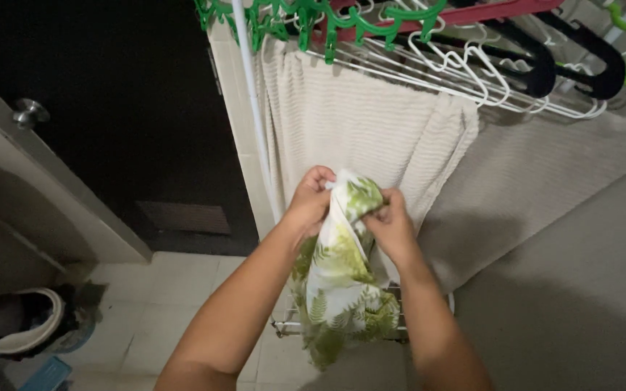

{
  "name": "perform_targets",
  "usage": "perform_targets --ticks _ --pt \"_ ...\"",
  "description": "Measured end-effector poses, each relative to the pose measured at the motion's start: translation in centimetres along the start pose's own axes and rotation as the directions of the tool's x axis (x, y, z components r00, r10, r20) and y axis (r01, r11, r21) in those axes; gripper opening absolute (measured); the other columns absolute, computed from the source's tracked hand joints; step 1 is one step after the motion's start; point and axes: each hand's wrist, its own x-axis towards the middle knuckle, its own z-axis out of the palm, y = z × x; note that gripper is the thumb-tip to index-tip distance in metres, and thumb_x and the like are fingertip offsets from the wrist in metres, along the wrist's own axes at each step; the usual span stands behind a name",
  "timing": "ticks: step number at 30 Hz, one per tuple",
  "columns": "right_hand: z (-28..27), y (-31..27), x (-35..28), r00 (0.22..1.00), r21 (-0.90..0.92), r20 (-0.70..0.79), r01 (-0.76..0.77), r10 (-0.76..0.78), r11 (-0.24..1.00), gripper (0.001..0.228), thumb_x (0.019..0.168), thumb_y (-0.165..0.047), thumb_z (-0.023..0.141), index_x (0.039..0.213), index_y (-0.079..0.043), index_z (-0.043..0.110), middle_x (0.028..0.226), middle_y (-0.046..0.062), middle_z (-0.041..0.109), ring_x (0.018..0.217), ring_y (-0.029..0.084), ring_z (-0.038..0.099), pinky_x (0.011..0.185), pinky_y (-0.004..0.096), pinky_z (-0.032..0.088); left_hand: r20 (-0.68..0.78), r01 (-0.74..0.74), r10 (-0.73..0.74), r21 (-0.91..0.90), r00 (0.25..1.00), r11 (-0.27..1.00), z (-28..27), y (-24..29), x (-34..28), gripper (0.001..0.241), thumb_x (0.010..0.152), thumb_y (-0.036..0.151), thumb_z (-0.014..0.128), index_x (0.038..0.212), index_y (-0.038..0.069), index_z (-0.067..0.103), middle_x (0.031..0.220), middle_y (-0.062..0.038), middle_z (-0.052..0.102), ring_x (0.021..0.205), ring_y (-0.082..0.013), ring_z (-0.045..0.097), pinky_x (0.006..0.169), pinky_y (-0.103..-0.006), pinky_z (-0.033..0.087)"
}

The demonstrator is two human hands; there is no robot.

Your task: The person organizes various plastic hangers on a wall-mounted rack and a drying stand. They then pick up a patterned cloth, shake it out, and hang it on the drying rack using white plastic hooks.

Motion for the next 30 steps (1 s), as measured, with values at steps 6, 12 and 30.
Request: perform_targets --ticks 6,12,30 --pt "-1.1 0.2 -2.3 0.967 0.375 0.255 -0.110 0.012 0.920 0.044 0.093 -0.019 0.073 0.124 -0.004 0.046 0.105 0.016 0.072 0.093 0.021 0.074 0.086 0.034 0.063 -0.402 0.029 -0.031 -0.009 0.915 1.000 -0.4 2.5 0.7 0.020 0.094 -0.003 0.063 0.099 0.011 0.051 0.084 -0.010 0.062 0.069 -0.0215 0.066 0.059 -0.0381 0.062" --pt "1.4 7.2 -4.2 0.898 -0.146 0.412 -0.100 0.153 0.984 0.028 0.091 -0.019 0.077 0.113 -0.006 0.065 0.094 0.011 0.068 0.081 0.018 0.063 0.071 0.032 0.055 -0.284 -0.174 0.235 0.223 0.930 0.959 -4.5 -2.1 3.5 0.016 0.104 -0.005 0.065 0.109 0.005 0.054 0.091 -0.008 0.060 0.076 -0.0172 0.060 0.064 -0.0357 0.055" --pt "-7.1 6.4 -3.1 0.954 0.232 0.016 -0.296 0.300 0.927 0.031 0.089 -0.020 0.063 0.118 -0.010 0.066 0.096 0.010 0.072 0.079 0.022 0.066 0.070 0.041 0.056 -0.431 -0.037 0.202 0.362 0.880 0.931 -5.2 0.7 2.2 0.027 0.093 0.015 0.074 0.113 -0.001 0.067 0.100 -0.010 0.073 0.085 -0.0188 0.068 0.073 -0.0339 0.057"
